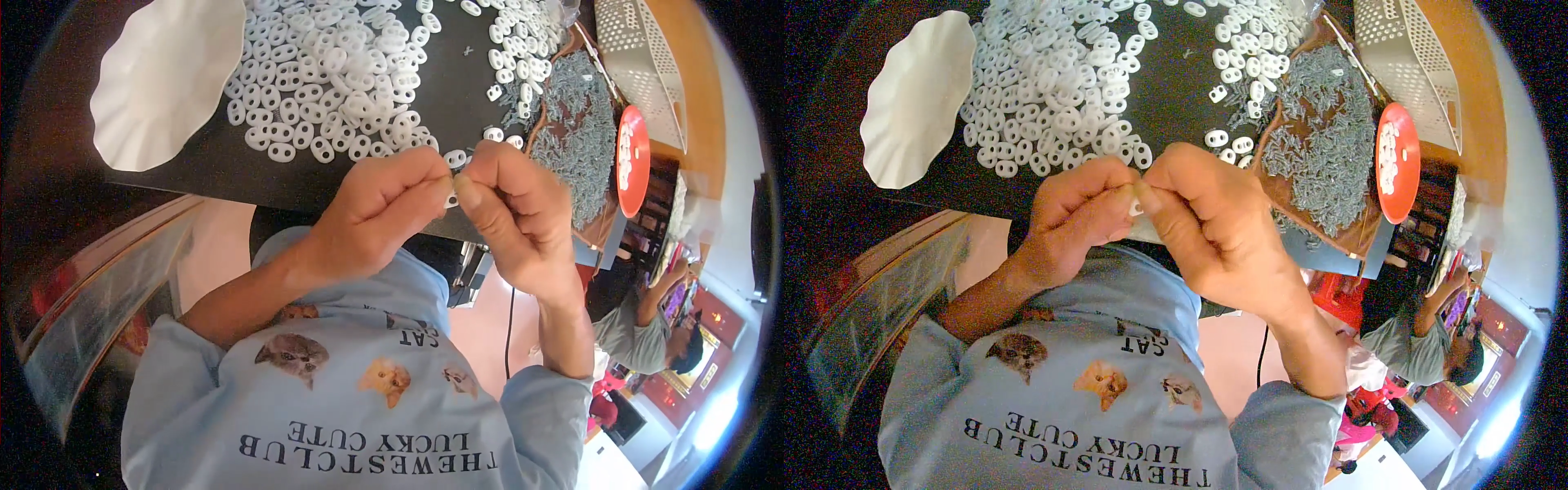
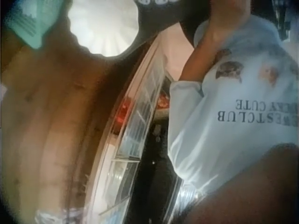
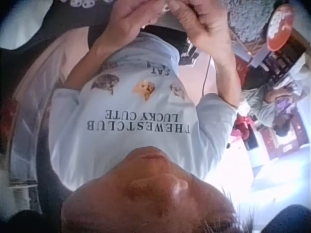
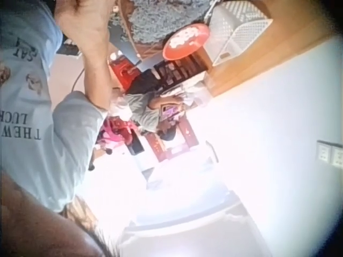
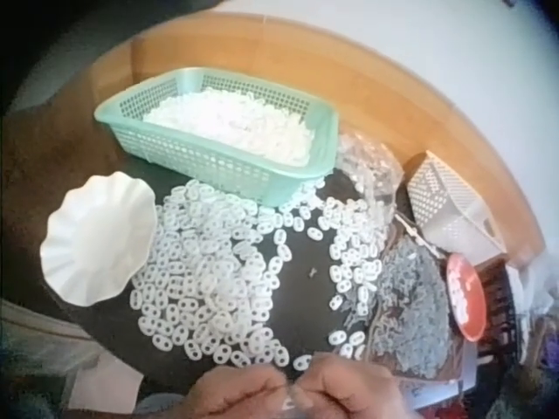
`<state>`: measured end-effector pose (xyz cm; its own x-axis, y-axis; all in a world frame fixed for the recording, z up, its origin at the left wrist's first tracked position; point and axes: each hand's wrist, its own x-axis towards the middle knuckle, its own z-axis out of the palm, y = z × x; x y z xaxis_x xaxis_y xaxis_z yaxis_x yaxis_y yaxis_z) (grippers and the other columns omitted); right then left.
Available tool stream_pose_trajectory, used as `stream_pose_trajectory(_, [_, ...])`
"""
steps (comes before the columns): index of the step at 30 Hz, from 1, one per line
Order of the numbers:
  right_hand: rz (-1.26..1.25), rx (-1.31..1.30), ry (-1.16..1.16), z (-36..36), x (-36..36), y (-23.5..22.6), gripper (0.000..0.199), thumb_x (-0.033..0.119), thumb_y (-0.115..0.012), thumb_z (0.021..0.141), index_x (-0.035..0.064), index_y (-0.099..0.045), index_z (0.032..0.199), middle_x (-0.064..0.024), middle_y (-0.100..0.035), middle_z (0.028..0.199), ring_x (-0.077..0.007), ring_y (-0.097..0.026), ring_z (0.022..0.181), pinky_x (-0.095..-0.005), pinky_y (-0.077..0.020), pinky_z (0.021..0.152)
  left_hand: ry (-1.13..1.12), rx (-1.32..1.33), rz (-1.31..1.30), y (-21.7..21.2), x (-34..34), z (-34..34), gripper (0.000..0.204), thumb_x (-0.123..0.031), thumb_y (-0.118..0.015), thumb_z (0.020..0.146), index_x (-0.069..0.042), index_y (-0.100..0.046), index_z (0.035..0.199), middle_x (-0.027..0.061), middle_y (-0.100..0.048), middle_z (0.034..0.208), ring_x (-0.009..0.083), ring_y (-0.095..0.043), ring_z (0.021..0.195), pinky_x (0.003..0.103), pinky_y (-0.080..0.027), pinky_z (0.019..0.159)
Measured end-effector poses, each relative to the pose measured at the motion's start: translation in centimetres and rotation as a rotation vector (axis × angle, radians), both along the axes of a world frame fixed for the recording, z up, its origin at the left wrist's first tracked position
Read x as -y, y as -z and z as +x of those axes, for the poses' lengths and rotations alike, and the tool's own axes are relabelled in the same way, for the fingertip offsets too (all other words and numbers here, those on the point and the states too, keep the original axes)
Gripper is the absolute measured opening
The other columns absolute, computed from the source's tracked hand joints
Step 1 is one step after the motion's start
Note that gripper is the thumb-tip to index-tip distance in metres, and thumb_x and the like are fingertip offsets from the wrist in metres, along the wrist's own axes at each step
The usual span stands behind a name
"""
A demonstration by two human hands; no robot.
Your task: Assembling small white plastic chain links by manually inserting metal pins into the connecting holes.
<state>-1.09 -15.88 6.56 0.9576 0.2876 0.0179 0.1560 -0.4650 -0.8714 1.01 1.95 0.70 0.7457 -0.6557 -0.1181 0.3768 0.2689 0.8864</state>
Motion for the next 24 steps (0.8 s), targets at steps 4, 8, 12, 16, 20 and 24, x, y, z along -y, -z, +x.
stream_pose_trajectory(4, [-0.11,0.015,-0.115,1.7,1.9,-1.1,0.008,0.006,-0.055,0.092,-0.0014,-0.055,0.089,-0.0021,-0.048,0.072,-0.0117,-0.044,0.067,-0.0253,-0.0367,0.061,-0.001,0.102,-0.051,0.6,0.1,0.0,0.016,-0.018,-0.05,0.095,-0.004,-0.055,0.088,-0.0047,-0.047,0.069,0.0019,-0.038,0.061,0.019,-0.03,0.053])
stream_pose_trajectory(8, [-0.526,0.228,0.118,5.7,5.9,0.0,0.012,0.009,-0.054,0.092,-0.0006,-0.058,0.097,-0.0085,-0.055,0.077,-0.019,-0.056,0.072,-0.0301,-0.044,0.066,0.021,0.022,-0.034,0.3,0.6,0.4,0.017,-0.016,-0.05,0.095,-0.003,-0.054,0.086,-0.0037,-0.048,0.07,0.0025,-0.04,0.061,0.02,-0.033,0.055])
stream_pose_trajectory(12, [-0.791,0.512,0.062,8.8,7.5,2.0,0.012,0.011,-0.055,0.09,0.0024,-0.058,0.098,-0.0134,-0.059,0.085,-0.0298,-0.061,0.077,-0.037,-0.047,0.068,0.06,0.049,-0.056,0.1,0.5,0.6,0.016,-0.015,-0.05,0.094,-0.003,-0.054,0.084,-0.0028,-0.049,0.07,0.0034,-0.041,0.061,0.021,-0.034,0.054])
stream_pose_trajectory(16, [-0.98,0.472,0.034,10.2,5.7,2.9,0.01,0.013,-0.055,0.088,0.0054,-0.055,0.094,-0.0128,-0.06,0.091,-0.0373,-0.06,0.082,-0.0438,-0.0474,0.068,0.065,0.072,-0.012,0.2,0.4,0.8,0.018,-0.015,-0.049,0.095,-0.003,-0.054,0.083,-0.0019,-0.049,0.069,0.0042,-0.042,0.06,0.022,-0.034,0.054])
stream_pose_trajectory(20, [-0.888,0.469,0.018,10.2,5.7,2.6,0.012,0.013,-0.058,0.088,0.005,-0.058,0.098,-0.0142,-0.061,0.089,-0.0347,-0.061,0.078,-0.039,-0.0486,0.067,0.028,0.154,-0.002,0.5,0.4,0.7,0.019,-0.015,-0.049,0.094,-0.001,-0.054,0.081,0.0,-0.05,0.068,0.006,-0.044,0.06,0.023,-0.036,0.054])
stream_pose_trajectory(24, [-0.739,0.375,-0.013,9.8,6.1,2.2,0.016,0.011,-0.061,0.087,0.0023,-0.059,0.099,-0.0145,-0.063,0.086,-0.0275,-0.063,0.076,-0.0341,-0.0486,0.067,0.011,0.203,-0.008,0.7,0.6,0.9,0.018,-0.014,-0.05,0.093,-0.001,-0.054,0.082,0.0008,-0.052,0.067,0.0071,-0.046,0.059,0.024,-0.036,0.054])
